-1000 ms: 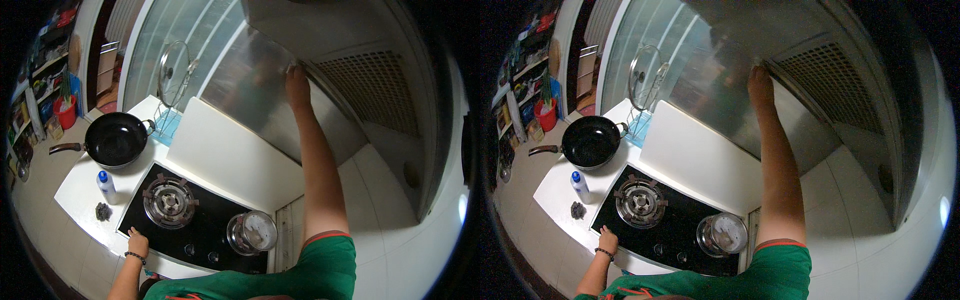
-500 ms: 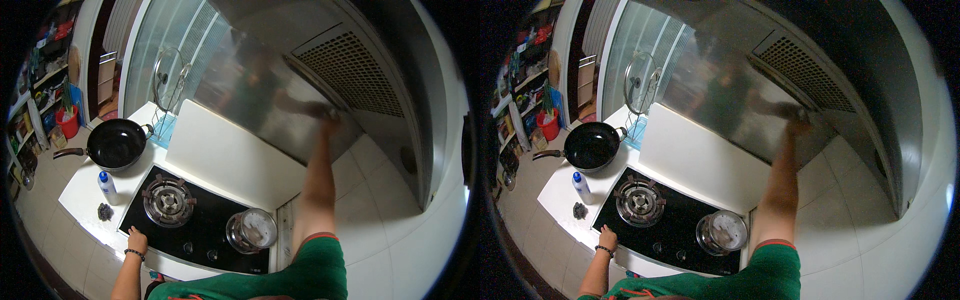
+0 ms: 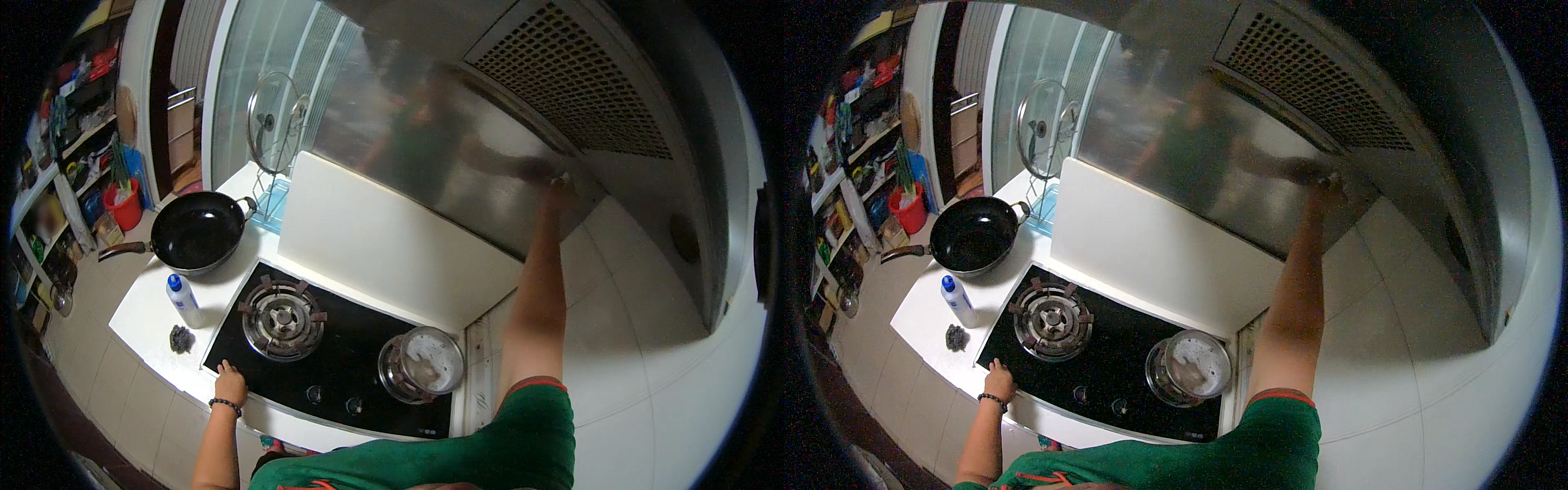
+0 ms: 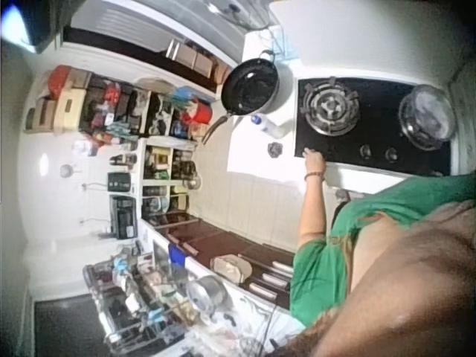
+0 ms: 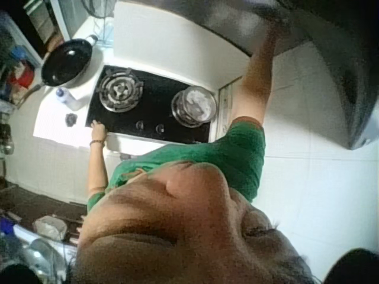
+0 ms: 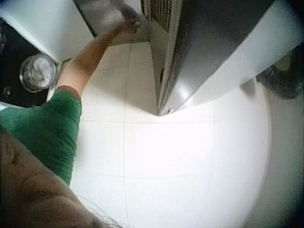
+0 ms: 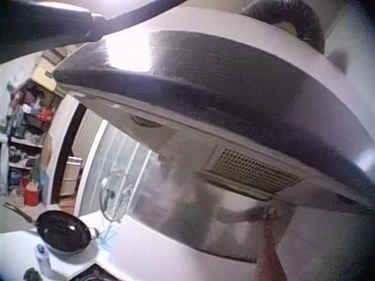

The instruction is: The person cleans the stainless steel range hood above a gas stove using a white cloth and a steel wool scrubber. They wipe the surface, apply a cleaning agent from a bottle, and scrub the hood repeatedly, occasionally dipping the cloth into a pot of soapy water on the stove.

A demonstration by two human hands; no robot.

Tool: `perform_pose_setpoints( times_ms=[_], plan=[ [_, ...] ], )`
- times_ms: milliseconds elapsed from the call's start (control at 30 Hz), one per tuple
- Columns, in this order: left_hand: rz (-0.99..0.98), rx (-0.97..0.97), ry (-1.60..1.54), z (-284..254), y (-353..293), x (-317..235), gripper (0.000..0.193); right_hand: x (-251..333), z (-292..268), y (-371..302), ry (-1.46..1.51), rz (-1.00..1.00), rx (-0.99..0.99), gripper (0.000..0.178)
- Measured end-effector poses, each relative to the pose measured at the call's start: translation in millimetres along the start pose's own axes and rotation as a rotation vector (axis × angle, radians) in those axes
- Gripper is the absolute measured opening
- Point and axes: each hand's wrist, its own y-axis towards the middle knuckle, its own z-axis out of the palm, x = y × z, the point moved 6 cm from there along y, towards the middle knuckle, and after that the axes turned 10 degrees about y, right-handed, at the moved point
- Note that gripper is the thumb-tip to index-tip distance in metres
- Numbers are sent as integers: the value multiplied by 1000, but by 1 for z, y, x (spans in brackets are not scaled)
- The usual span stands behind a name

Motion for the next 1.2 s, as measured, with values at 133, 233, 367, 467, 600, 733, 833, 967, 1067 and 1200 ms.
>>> perform_pose_setpoints(
  times_ms=[133, 233, 367, 467, 600, 733, 833, 967, 1067, 1200],
  plan=[
    [-240, 18, 23, 27, -37, 36, 41, 246, 37, -10, 834, 343, -158, 47],
    [-279, 29, 56, 28, -43, 31, 38, 408, -25, -20, 1284, 349, 506, 50],
    [-294, -72, -66, 22, -27, 22, 38, 313, -19, -35, 1012, 245, 342, 41],
    [-220, -31, 81, 29, -30, 20, 48, 180, 40, -72, 929, 389, 279, 46],
    [-194, -62, 73, 30, -28, 22, 53, 159, 82, -63, 1220, 360, 325, 47],
    [-262, -12, 38, 18, -42, 29, 49, 384, 39, -66, 712, -20, -165, 34],
    [-243, -9, 29, 19, -40, 29, 48, 422, 30, -94, 565, -595, 43, 26],
    [-244, 193, -34, 5, -36, 25, 52, 277, 36, -92, 401, -374, -87, 18],
    [-127, 64, 62, 11, -24, 27, 51, 177, 74, -96, -592, -431, -38, 34],
    [-115, 33, 96, 26, -34, 30, 51, 415, 58, -109, 458, -301, 120, 62]
  ],
)
